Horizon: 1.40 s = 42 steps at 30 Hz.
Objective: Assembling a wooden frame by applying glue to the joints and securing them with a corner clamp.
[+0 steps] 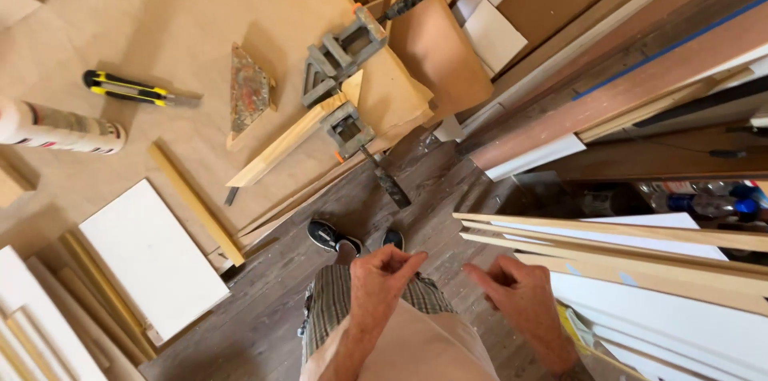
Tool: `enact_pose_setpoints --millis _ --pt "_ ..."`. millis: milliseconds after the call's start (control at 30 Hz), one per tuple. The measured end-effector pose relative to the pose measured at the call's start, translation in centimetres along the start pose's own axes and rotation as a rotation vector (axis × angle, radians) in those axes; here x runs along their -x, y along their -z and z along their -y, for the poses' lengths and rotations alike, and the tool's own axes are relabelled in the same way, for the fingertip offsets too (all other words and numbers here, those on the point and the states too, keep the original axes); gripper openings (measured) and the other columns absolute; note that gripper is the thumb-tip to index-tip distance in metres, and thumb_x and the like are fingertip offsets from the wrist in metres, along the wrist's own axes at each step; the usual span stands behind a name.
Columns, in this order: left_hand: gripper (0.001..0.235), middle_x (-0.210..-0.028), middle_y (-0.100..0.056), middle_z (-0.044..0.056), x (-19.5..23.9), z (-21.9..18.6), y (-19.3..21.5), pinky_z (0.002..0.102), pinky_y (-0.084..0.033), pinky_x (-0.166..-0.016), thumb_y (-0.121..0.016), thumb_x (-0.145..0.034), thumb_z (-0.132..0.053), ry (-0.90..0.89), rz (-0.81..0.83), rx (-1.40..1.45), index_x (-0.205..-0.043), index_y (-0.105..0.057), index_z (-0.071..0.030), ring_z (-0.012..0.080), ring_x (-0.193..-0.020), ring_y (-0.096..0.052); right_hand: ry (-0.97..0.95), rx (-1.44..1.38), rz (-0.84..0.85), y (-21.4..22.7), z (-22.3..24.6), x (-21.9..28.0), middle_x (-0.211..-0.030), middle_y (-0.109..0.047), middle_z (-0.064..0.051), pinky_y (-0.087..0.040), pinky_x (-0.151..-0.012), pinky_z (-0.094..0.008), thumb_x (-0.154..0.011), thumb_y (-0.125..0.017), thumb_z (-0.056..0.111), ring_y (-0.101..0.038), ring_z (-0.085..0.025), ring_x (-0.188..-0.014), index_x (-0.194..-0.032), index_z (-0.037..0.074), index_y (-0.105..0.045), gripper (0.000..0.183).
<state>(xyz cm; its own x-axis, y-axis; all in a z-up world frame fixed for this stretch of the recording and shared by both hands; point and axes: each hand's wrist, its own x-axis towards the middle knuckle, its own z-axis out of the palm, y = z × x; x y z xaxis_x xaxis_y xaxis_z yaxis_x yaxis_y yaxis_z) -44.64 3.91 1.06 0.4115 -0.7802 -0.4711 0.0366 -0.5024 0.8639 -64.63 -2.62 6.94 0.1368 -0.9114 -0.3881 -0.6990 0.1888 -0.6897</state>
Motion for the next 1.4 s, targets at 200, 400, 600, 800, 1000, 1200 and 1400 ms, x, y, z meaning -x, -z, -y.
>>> enact_pose_setpoints --millis 200,400,600,800,1000,1200,1400 --pt "0.037 -0.127 -0.075 0.022 2.3 1.5 -1.8 0.042 -0.064 -0.098 -0.051 -0.102 -0.015 0.098 0.184 0.677 -0.131 -0.065 0.003 0.0329 -0.115 -0.075 -0.080 -0.235 0.055 -1.0 -1.8 1.1 -0.065 -0.086 -0.010 -0.067 -0.055 -0.025 -0.077 -0.085 0.006 -0.079 -0.014 -0.055 -0.088 0.003 -0.088 0.012" --pt "0.081 -0.164 -0.036 0.022 3.4 0.2 -5.2 0.045 -0.020 -0.125 -0.020 -0.102 -0.060 -0.014 0.229 1.182 -0.158 -0.034 -0.002 0.0327 -0.154 -0.031 0.504 -0.363 0.012 -4.1 -3.0 1.8 -0.063 -0.075 -0.007 -0.063 -0.097 -0.037 -0.096 -0.064 0.013 -0.066 -0.009 -0.055 -0.070 0.003 -0.075 0.030" --pt "0.084 -0.166 -0.029 0.022 4.2 -5.4 -2.7 0.049 -0.016 -0.127 -0.013 -0.101 -0.066 -0.256 0.209 1.149 -0.161 -0.027 -0.009 0.0350 -0.155 -0.026 1.065 0.220 0.153 -2.6 -0.6 7.3 -0.152 -0.056 -0.013 -0.047 -0.114 -0.039 -0.107 -0.048 0.037 -0.053 -0.030 -0.143 -0.145 0.004 -0.055 0.051" --pt "0.069 -0.171 -0.019 0.009 5.6 -8.1 -3.1 0.038 -0.012 -0.129 -0.020 -0.106 -0.049 -0.250 0.034 1.047 -0.161 -0.024 -0.007 0.0239 -0.158 -0.016 0.856 0.263 0.376 -4.2 1.8 6.5 -0.172 -0.010 -0.024 -0.011 -0.125 -0.054 -0.096 -0.041 0.063 -0.005 -0.044 -0.159 -0.161 -0.005 -0.014 0.098" --pt "0.085 -0.172 -0.001 0.020 10.1 -6.2 -4.5 0.038 -0.002 -0.127 -0.015 -0.105 -0.061 -0.401 0.346 1.179 -0.163 -0.007 0.000 0.0298 -0.160 -0.002 0.065 -0.516 0.415 -2.1 10.0 2.6 -0.176 -0.003 0.004 0.005 -0.127 -0.041 -0.096 -0.045 0.030 0.002 -0.011 -0.161 -0.162 0.022 -0.020 0.071" --pt "0.093 -0.173 -0.005 0.018 8.2 -11.5 0.5 0.050 -0.001 -0.131 -0.016 -0.098 -0.075 -0.640 0.256 1.073 -0.164 -0.007 -0.010 0.0331 -0.162 -0.005 -0.164 -1.128 0.582 -7.0 0.6 5.8 -0.105 -0.079 -0.014 -0.041 -0.048 -0.021 -0.087 -0.073 0.005 -0.064 -0.011 -0.063 -0.153 0.005 -0.050 0.070" --pt "0.089 -0.167 -0.025 0.024 8.2 -9.4 -0.6 0.040 -0.027 -0.124 -0.025 -0.102 -0.066 -0.602 0.166 1.309 -0.161 -0.021 0.000 0.0306 -0.154 -0.032 -0.020 -0.982 0.435 -8.4 2.5 4.8 -0.129 -0.076 -0.032 -0.050 -0.106 -0.036 -0.081 -0.059 -0.015 -0.071 -0.031 -0.123 -0.146 -0.010 -0.053 0.065"
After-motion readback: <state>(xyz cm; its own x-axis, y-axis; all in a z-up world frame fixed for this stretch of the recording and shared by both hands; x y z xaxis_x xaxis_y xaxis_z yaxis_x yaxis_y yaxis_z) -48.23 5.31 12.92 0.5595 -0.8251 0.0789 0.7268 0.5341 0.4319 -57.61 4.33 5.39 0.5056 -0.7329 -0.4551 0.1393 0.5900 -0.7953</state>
